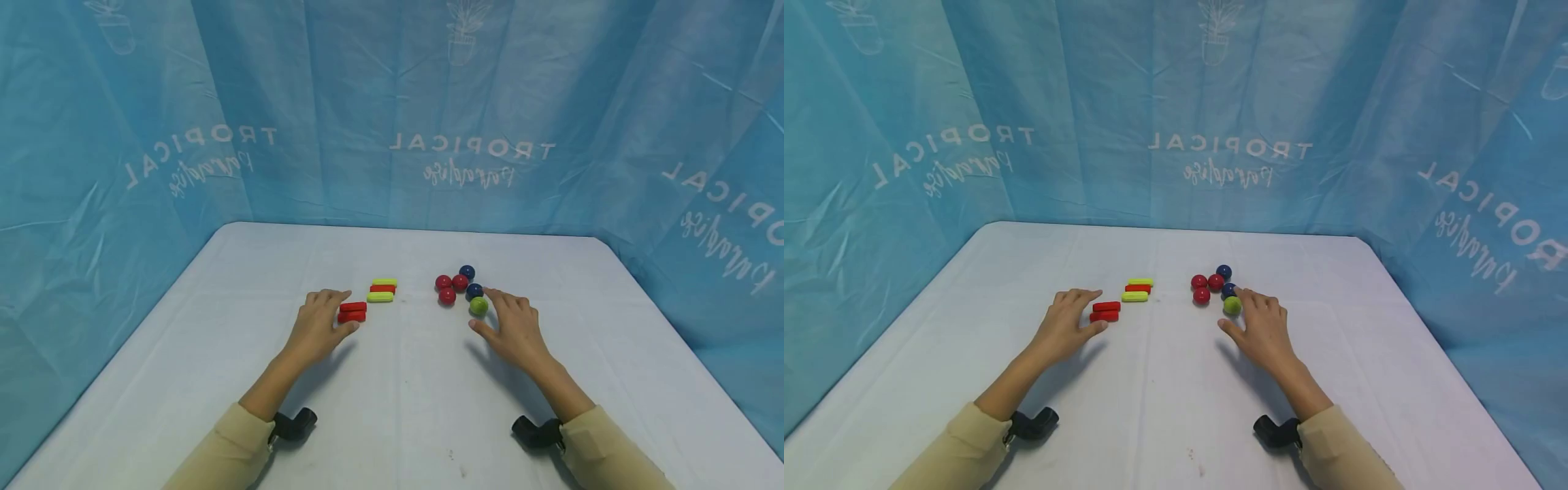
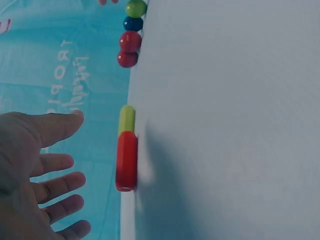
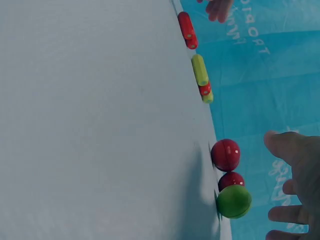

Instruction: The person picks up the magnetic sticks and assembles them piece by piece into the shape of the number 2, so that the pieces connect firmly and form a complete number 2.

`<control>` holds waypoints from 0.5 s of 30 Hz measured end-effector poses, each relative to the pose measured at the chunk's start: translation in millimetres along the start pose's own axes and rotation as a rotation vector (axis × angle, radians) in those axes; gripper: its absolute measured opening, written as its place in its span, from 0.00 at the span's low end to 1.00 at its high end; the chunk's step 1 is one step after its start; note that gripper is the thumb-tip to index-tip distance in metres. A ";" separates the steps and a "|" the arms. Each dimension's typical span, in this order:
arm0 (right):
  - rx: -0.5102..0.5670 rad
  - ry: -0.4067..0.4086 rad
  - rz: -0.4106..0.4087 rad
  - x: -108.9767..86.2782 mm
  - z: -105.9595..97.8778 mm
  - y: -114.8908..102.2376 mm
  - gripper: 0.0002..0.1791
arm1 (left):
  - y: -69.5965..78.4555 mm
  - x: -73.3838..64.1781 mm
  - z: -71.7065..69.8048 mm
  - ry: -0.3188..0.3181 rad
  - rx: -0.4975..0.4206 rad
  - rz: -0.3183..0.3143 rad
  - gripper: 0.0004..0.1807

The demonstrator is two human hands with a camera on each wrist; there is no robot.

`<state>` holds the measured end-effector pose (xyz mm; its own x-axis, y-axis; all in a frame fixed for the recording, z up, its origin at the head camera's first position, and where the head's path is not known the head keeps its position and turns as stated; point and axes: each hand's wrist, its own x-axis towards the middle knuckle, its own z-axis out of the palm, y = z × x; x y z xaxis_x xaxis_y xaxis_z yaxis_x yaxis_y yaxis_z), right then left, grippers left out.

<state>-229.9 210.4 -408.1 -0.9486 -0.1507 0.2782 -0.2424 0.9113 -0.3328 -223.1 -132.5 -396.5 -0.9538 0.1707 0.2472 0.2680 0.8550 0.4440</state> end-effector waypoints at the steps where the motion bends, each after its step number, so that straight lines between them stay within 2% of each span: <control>1: 0.010 -0.001 0.002 0.9 0.2 0.9 0.38 | -1.1 0.5 0.7 0.002 -0.003 -0.001 0.34; 8: 0.062 -0.019 0.020 6.9 2.2 6.5 0.36 | -7.8 5.5 5.5 -0.009 -0.035 -0.022 0.30; 15: 0.100 -0.014 0.006 15.2 6.1 12.9 0.33 | -8.1 10.1 7.9 -0.039 -0.079 -0.047 0.27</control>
<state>-248.7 217.5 -413.6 -0.9529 -0.1512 0.2630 -0.2547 0.8694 -0.4233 -236.0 -133.8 -404.4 -0.9698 0.1513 0.1914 0.2310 0.8217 0.5210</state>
